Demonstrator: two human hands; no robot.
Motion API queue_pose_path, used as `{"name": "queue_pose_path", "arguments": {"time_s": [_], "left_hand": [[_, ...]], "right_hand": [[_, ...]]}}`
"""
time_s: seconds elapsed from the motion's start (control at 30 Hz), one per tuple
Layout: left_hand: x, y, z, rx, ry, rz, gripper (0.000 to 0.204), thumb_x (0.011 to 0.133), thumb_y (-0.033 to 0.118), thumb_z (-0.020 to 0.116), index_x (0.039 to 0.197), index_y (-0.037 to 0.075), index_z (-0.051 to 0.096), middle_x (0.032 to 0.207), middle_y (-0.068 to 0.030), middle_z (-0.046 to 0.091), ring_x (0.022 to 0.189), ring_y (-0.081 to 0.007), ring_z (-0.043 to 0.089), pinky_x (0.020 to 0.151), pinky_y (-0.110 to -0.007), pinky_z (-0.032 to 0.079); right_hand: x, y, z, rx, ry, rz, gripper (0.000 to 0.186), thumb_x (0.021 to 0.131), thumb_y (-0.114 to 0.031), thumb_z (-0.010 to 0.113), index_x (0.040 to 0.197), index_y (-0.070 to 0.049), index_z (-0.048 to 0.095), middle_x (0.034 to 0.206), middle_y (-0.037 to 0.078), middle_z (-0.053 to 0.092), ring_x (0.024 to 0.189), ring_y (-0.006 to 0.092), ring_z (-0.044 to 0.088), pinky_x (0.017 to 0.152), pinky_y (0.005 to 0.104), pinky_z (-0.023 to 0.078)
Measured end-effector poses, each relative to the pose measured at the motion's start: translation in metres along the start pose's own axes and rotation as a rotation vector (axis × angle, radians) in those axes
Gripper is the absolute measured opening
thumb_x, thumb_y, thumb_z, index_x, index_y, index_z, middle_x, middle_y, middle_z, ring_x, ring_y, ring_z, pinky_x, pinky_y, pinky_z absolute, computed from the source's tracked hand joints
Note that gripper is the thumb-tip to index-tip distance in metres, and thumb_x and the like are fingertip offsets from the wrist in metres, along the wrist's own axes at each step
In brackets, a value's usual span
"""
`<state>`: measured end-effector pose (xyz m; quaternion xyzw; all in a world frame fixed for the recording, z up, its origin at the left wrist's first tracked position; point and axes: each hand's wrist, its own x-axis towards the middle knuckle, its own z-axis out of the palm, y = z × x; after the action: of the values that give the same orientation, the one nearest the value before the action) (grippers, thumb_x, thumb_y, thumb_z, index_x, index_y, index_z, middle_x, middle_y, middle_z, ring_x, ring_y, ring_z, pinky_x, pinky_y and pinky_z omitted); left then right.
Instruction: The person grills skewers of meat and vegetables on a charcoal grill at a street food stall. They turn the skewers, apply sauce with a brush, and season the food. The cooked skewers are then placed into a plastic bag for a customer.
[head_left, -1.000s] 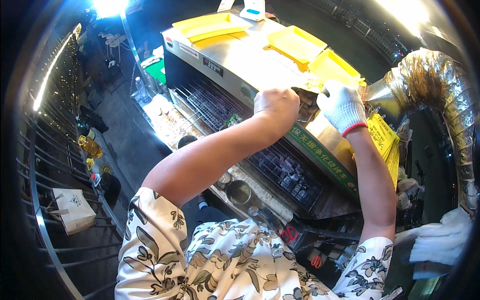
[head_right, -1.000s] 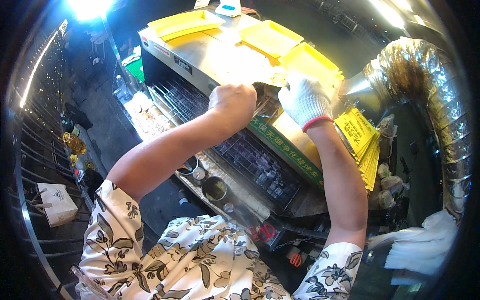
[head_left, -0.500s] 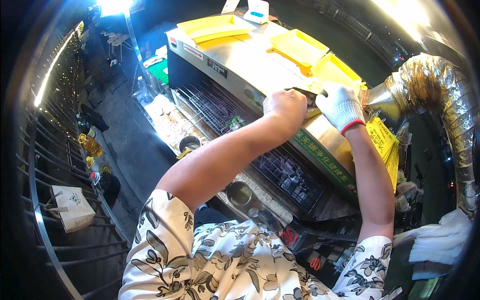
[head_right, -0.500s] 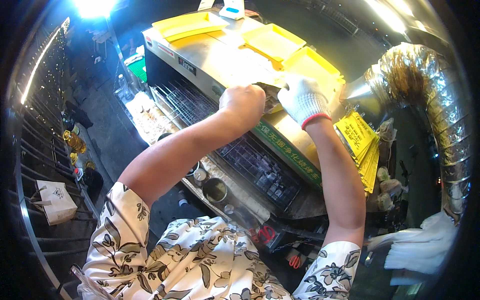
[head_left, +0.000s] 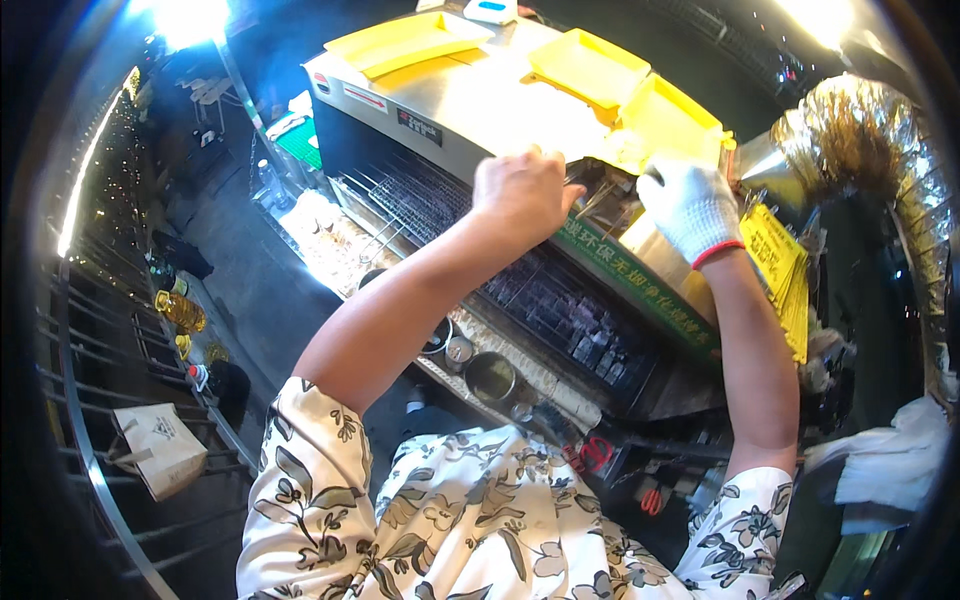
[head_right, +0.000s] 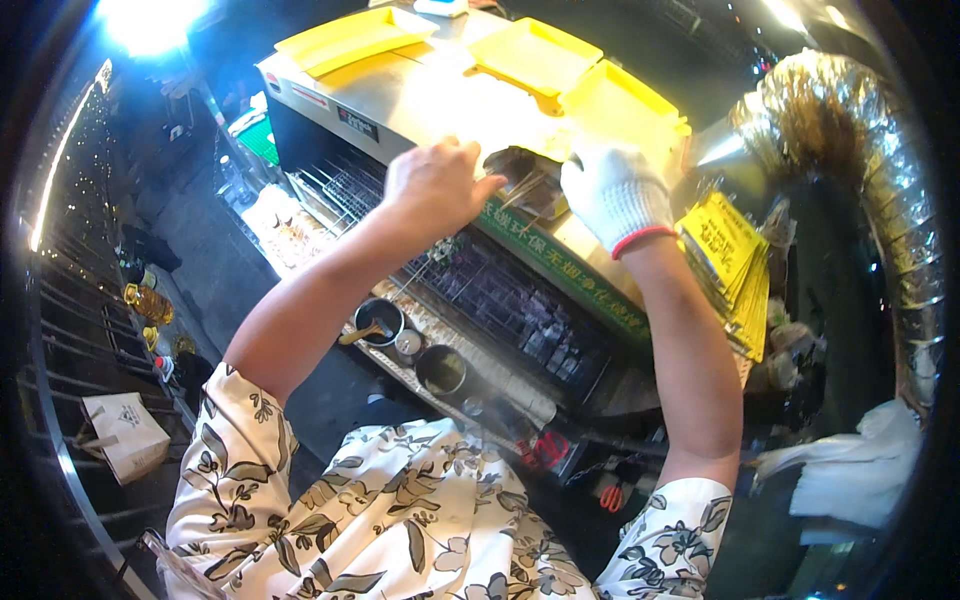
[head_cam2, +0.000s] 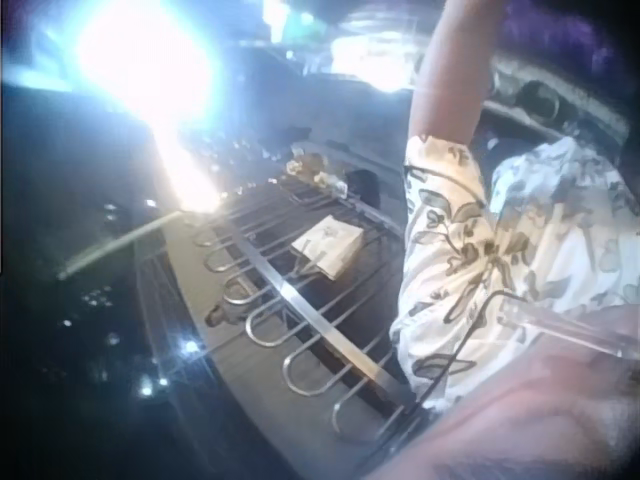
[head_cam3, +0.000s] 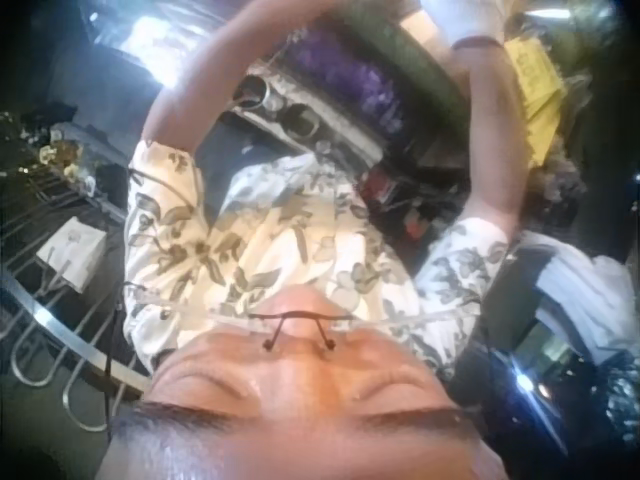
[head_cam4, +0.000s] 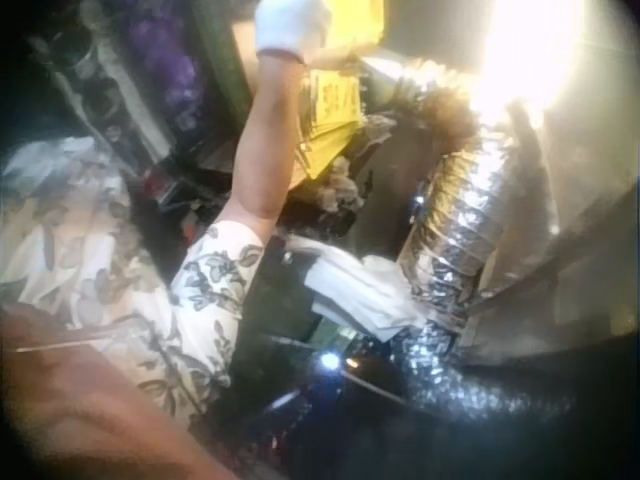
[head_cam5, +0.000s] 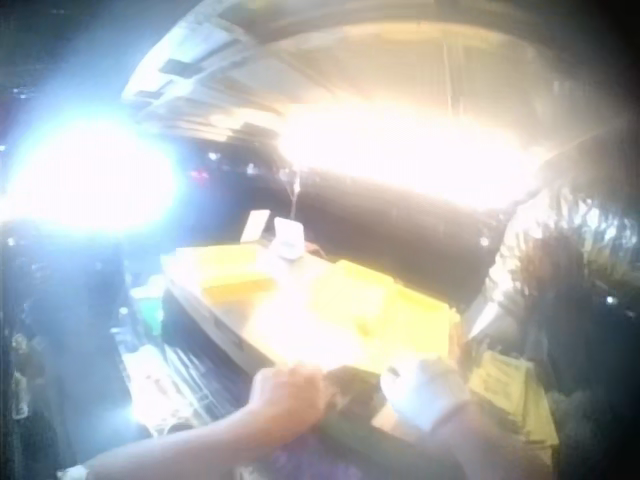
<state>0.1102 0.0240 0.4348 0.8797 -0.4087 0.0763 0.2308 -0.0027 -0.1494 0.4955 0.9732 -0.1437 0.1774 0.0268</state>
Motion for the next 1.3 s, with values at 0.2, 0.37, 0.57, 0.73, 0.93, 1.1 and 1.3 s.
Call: {"name": "queue_pose_path", "arguments": {"time_s": [0.2, 0.37, 0.57, 0.73, 0.93, 1.1, 1.3], "left_hand": [[-0.066, -0.076, 0.006, -0.878, 0.448, -0.031, 0.031, 0.100, 0.020, 0.069, 0.126, 0.002, 0.065, 0.085, -0.0021, 0.061, 0.076, -0.0099, 0.055, 0.069, -0.025, 0.046], [-0.174, -0.228, 0.139, -0.771, 0.009, -0.576, 0.034, 0.101, 0.017, 0.067, 0.126, -0.005, 0.061, 0.103, -0.0100, 0.069, 0.089, -0.0150, 0.064, 0.081, -0.029, 0.052], [-0.217, -0.245, 0.267, -0.840, -0.475, -0.626, 0.049, 0.101, 0.025, 0.066, 0.139, -0.004, 0.055, 0.118, -0.0171, 0.071, 0.098, -0.0251, 0.072, 0.086, -0.035, 0.056], [-0.168, -0.222, 0.280, -1.118, -0.616, -0.894, 0.052, 0.105, 0.030, 0.061, 0.146, 0.001, 0.047, 0.119, -0.0086, 0.067, 0.096, -0.0173, 0.067, 0.079, -0.032, 0.056], [-0.140, -0.240, 0.299, -1.339, -0.712, -0.990, 0.035, 0.108, 0.025, 0.056, 0.134, 0.002, 0.057, 0.105, -0.0065, 0.071, 0.080, -0.0120, 0.066, 0.071, -0.026, 0.055], [-0.129, -0.228, 0.302, -1.484, -0.763, -0.921, 0.023, 0.106, 0.016, 0.059, 0.124, 0.003, 0.062, 0.103, -0.0052, 0.072, 0.074, -0.0092, 0.061, 0.069, -0.023, 0.050], [-0.131, -0.212, 0.288, -1.254, -0.581, -0.714, 0.020, 0.105, 0.009, 0.058, 0.120, -0.002, 0.066, 0.097, -0.0079, 0.074, 0.075, -0.0104, 0.066, 0.067, -0.024, 0.053]], "right_hand": [[-0.066, -0.010, -0.007, 0.136, 0.387, -0.009, 0.029, 0.089, -0.017, 0.073, 0.114, -0.001, 0.074, 0.096, 0.017, 0.076, 0.082, 0.0255, 0.075, 0.074, 0.0343, 0.060], [-0.165, -0.054, 0.031, 1.156, -0.218, 0.592, 0.022, 0.092, -0.003, 0.069, 0.113, 0.004, 0.072, 0.097, 0.012, 0.074, 0.077, 0.0123, 0.070, 0.069, 0.0257, 0.056], [-0.338, -0.109, 0.297, 1.242, -0.618, 1.298, 0.028, 0.097, -0.023, 0.068, 0.116, -0.001, 0.070, 0.088, 0.008, 0.074, 0.058, 0.0111, 0.063, 0.048, 0.0263, 0.048], [-0.438, -0.157, 0.389, 0.796, -0.681, 1.157, 0.027, 0.092, -0.023, 0.071, 0.110, -0.003, 0.075, 0.085, 0.008, 0.074, 0.059, 0.0139, 0.063, 0.056, 0.0311, 0.051], [-0.414, -0.178, 0.385, 0.960, -0.715, 1.536, 0.023, 0.090, -0.026, 0.070, 0.101, -0.008, 0.077, 0.085, 0.009, 0.075, 0.068, 0.0189, 0.071, 0.065, 0.0354, 0.056], [-0.413, -0.182, 0.395, 1.018, -0.670, 1.603, 0.023, 0.091, -0.027, 0.068, 0.099, -0.008, 0.077, 0.076, 0.007, 0.072, 0.060, 0.0175, 0.066, 0.059, 0.0354, 0.053], [-0.418, -0.186, 0.388, 0.971, -0.726, 1.572, 0.022, 0.092, -0.021, 0.069, 0.108, -0.007, 0.075, 0.082, 0.007, 0.073, 0.061, 0.0153, 0.065, 0.059, 0.0328, 0.053]]}}
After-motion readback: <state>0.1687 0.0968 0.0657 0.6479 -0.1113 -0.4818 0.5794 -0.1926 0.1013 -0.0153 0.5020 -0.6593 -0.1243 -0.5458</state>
